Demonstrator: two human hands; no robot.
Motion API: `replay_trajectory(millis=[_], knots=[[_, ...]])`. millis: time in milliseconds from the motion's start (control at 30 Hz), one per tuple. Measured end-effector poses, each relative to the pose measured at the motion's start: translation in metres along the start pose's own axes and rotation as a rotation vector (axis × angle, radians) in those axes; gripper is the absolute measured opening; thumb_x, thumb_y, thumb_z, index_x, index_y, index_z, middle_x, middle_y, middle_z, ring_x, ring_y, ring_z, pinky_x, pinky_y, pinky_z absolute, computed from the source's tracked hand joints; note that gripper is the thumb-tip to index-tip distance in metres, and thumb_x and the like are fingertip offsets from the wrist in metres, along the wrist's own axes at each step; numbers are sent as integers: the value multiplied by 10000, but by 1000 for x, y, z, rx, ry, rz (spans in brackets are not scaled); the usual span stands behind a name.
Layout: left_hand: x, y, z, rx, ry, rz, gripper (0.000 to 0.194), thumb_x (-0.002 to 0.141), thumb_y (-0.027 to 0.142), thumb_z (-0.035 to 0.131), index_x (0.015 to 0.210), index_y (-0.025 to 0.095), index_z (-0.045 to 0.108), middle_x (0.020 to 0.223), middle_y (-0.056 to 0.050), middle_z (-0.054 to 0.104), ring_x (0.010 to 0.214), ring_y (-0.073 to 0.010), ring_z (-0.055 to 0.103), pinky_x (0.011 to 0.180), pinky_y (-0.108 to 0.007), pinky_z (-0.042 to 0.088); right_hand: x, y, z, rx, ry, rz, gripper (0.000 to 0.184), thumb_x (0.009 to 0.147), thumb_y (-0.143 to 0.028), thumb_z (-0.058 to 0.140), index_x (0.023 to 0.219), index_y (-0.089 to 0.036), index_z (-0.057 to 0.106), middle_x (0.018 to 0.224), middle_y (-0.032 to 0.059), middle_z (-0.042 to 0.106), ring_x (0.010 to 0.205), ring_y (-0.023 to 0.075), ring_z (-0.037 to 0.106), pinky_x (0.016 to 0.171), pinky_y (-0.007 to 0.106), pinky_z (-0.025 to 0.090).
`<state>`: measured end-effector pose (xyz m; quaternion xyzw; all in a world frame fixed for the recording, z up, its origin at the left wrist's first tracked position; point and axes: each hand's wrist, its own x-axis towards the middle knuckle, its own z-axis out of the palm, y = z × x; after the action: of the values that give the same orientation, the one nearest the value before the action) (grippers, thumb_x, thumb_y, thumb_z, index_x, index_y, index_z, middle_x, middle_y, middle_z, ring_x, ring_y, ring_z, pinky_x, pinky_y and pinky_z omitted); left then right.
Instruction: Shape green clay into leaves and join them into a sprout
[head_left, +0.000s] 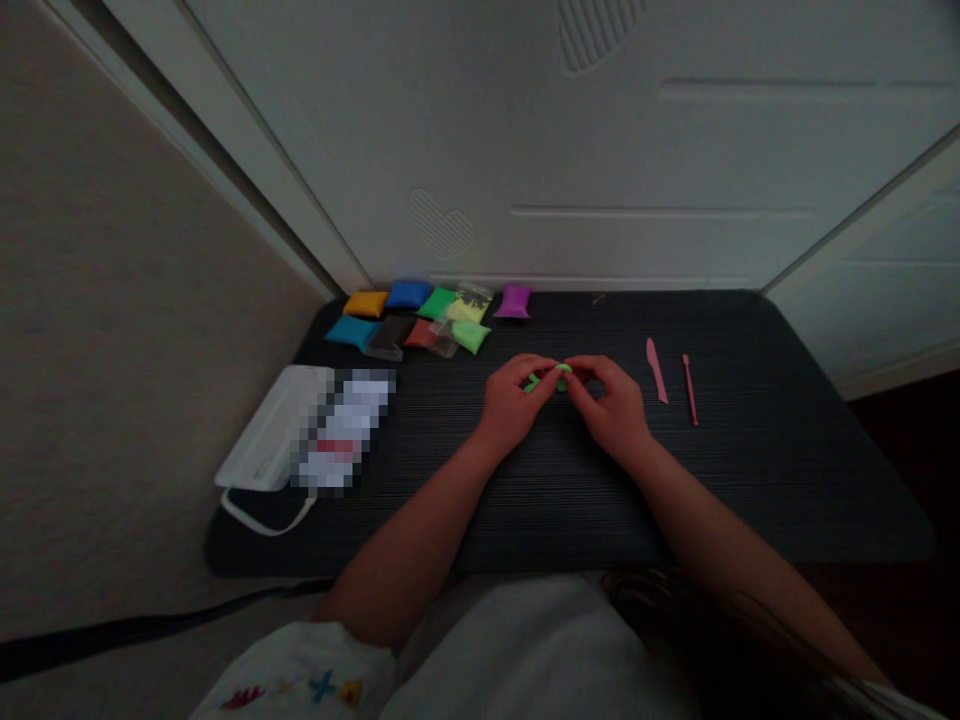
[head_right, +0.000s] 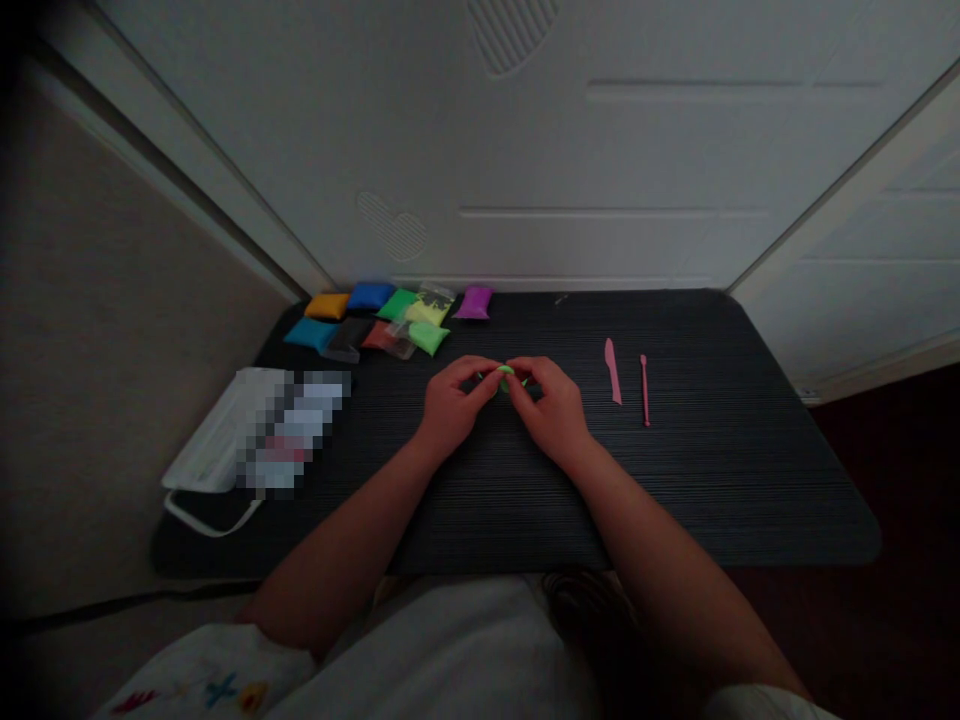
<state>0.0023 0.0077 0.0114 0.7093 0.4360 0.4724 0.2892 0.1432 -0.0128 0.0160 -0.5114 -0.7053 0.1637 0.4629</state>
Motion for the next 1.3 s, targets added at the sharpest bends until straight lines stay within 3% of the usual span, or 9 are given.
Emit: replay_trajectory(millis=[433,567,800,967,1133,1300], knots=[[0,-2,-2,8,-13,-5,138,772,280,518,800,185,613,806,-24,616,792,-127,557,750,-273,441,1,0,1,25,-61,-6,178,800,-251,477,947,-198,562,846,35,594,755,137,546,715,286,448],[-1,-1,-5,-12,3,-8,213,825,282,425,860,183,611,857,-35,610,842,-137,550,784,-283,423,5,5,-4,-9,-48,17,255,808,-232,450,1048,-202,530,824,30,569,752,140,533,723,294,437],[-1,-5,-13,-109,208,-104,420,879,315,231,690,159,573,698,-23,567,685,-122,527,665,-249,406,16,29,-18,-61,0,253,225,790,-295,436,947,-193,562,815,30,588,733,156,541,677,300,428],[-1,-5,-18,8,282,-130,383,866,322,284,573,167,475,577,8,469,567,-106,460,584,-237,362,15,39,-15,-93,-79,416,236,756,-288,436,951,-204,539,762,11,604,679,155,561,615,276,414],[2,17,-29,7,315,-113,307,859,324,317,643,170,473,593,20,430,577,-106,439,560,-228,349,7,39,-11,-200,-212,347,179,755,-264,438,864,-231,576,717,-5,612,647,133,554,574,232,351],[-12,49,-63,-49,345,-65,197,821,320,411,873,182,541,740,-3,542,667,-119,509,635,-236,416,0,37,-11,-251,-209,351,136,750,-277,460,829,-207,546,638,-11,575,593,124,530,536,222,313]])
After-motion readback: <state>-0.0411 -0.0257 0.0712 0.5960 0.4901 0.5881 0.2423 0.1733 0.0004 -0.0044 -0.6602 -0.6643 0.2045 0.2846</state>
